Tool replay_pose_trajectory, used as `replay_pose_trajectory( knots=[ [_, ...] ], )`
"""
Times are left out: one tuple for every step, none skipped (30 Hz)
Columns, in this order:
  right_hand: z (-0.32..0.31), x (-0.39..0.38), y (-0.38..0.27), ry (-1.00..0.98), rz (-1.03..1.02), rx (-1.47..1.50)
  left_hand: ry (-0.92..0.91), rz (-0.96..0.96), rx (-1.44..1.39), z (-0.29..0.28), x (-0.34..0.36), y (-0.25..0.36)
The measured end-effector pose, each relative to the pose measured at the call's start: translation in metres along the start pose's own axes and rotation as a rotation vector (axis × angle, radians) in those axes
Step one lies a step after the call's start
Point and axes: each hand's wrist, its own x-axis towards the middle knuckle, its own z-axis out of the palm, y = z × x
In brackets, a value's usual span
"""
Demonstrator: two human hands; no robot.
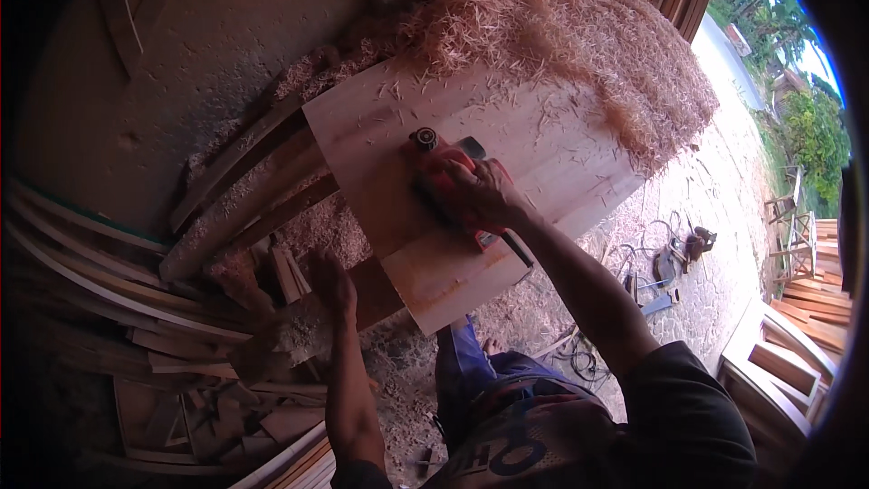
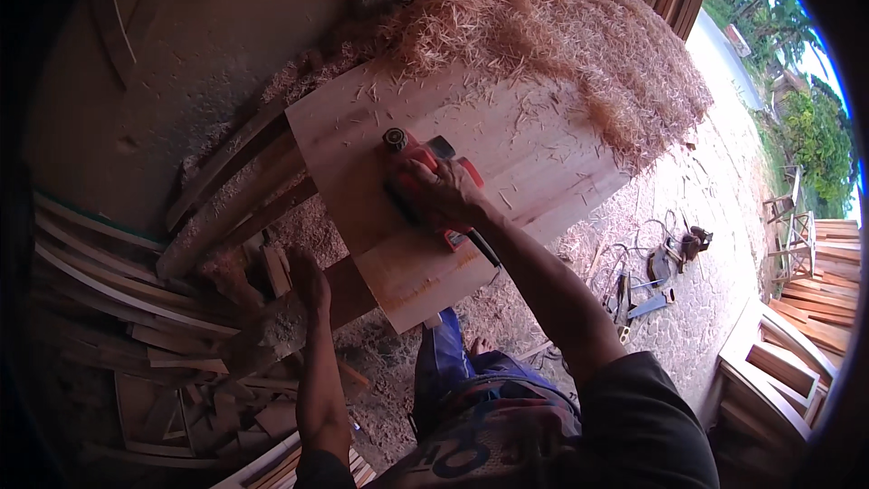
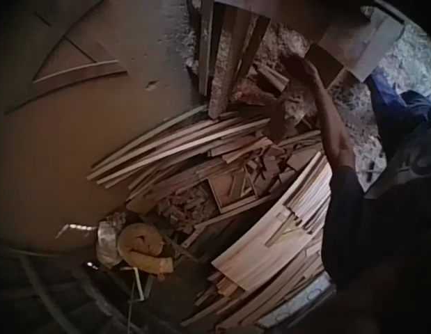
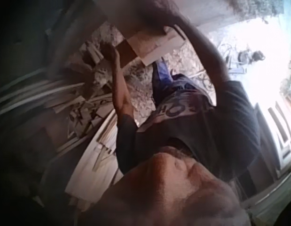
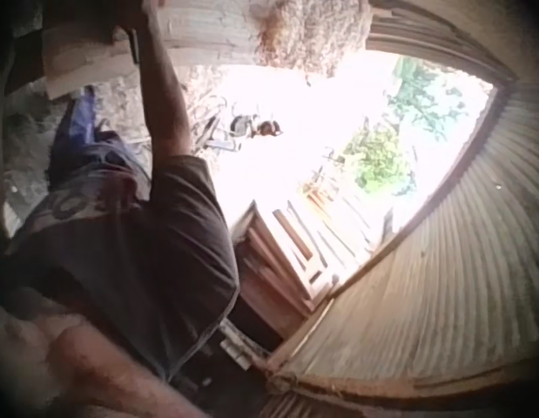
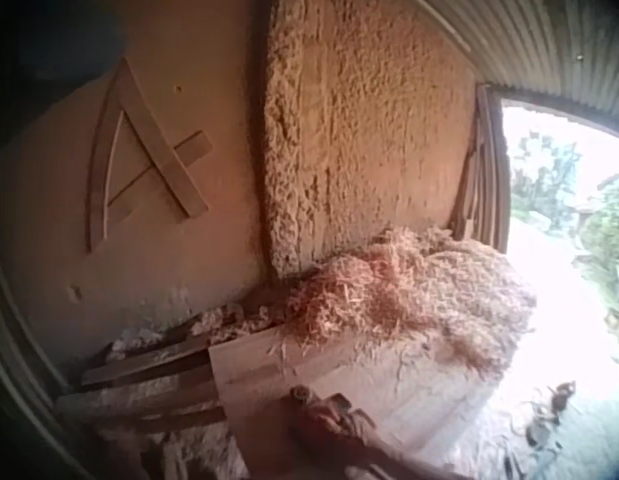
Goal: The person uses an electric hand planer to smooth the surface of a wooden board. They move the tool back and forth across the wood and touch the surface with their hand between passes.
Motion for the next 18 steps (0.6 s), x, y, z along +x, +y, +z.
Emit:
replay_pose_trajectory(
  knots=[
    [-0.011, -0.038, -0.012, -0.006, 0.075, 0.169, -0.004, -0.026, -0.082, 0.007, 0.011, 0.014],
    [-0.030, -0.069, -0.031, -0.106, 0.313, 0.477, -0.008, -0.051, -0.166, 0.019, 0.020, 0.035],
    [-0.045, -0.099, -0.050, -0.141, 0.583, 0.765, -0.008, -0.077, -0.241, 0.031, 0.026, 0.054],
    [-0.051, -0.136, -0.060, -0.130, 0.676, 0.746, -0.010, -0.100, -0.327, 0.043, 0.030, 0.076],
    [-0.051, -0.179, -0.061, -0.147, 0.749, 0.758, -0.022, -0.117, -0.432, 0.056, 0.033, 0.098],
    [-0.051, -0.215, -0.064, -0.089, 0.744, 0.703, -0.065, -0.160, -0.428, 0.064, 0.032, 0.114],
    [-0.058, -0.237, -0.068, -0.113, 0.839, 0.699, -0.115, -0.205, -0.421, 0.068, 0.028, 0.129],
    [-0.054, -0.247, -0.067, -0.060, 0.801, 0.667, -0.158, -0.252, -0.405, 0.071, 0.025, 0.138],
    [-0.055, -0.229, -0.070, -0.064, 0.791, 0.709, -0.029, -0.175, -0.421, 0.084, 0.030, 0.109],
    [-0.054, -0.199, -0.073, -0.071, 0.771, 0.759, 0.043, -0.052, -0.310, 0.097, 0.039, 0.065],
    [-0.048, -0.161, -0.073, -0.085, 0.714, 0.772, 0.128, 0.067, -0.192, 0.097, 0.052, 0.018],
    [-0.041, -0.128, -0.061, -0.087, 0.703, 0.750, 0.117, 0.088, -0.185, 0.104, 0.052, 0.016],
    [-0.037, -0.090, -0.053, -0.046, 0.658, 0.762, 0.110, 0.110, -0.178, 0.107, 0.053, 0.016],
    [-0.042, -0.059, -0.040, 0.003, 0.626, 0.645, 0.004, 0.032, -0.275, 0.115, 0.035, 0.047],
    [-0.025, -0.036, -0.005, 0.042, 0.449, 0.471, -0.084, -0.042, -0.357, 0.115, 0.025, 0.072],
    [-0.020, -0.001, 0.007, 0.159, 0.057, 0.035, -0.082, 0.007, -0.252, 0.113, 0.026, 0.071],
    [-0.021, 0.034, 0.004, 0.107, 0.168, 0.291, -0.071, 0.052, -0.140, 0.109, 0.032, 0.059],
    [-0.023, 0.054, 0.007, 0.078, 0.219, 0.422, -0.059, 0.102, -0.039, 0.108, 0.040, 0.050]
  ],
)
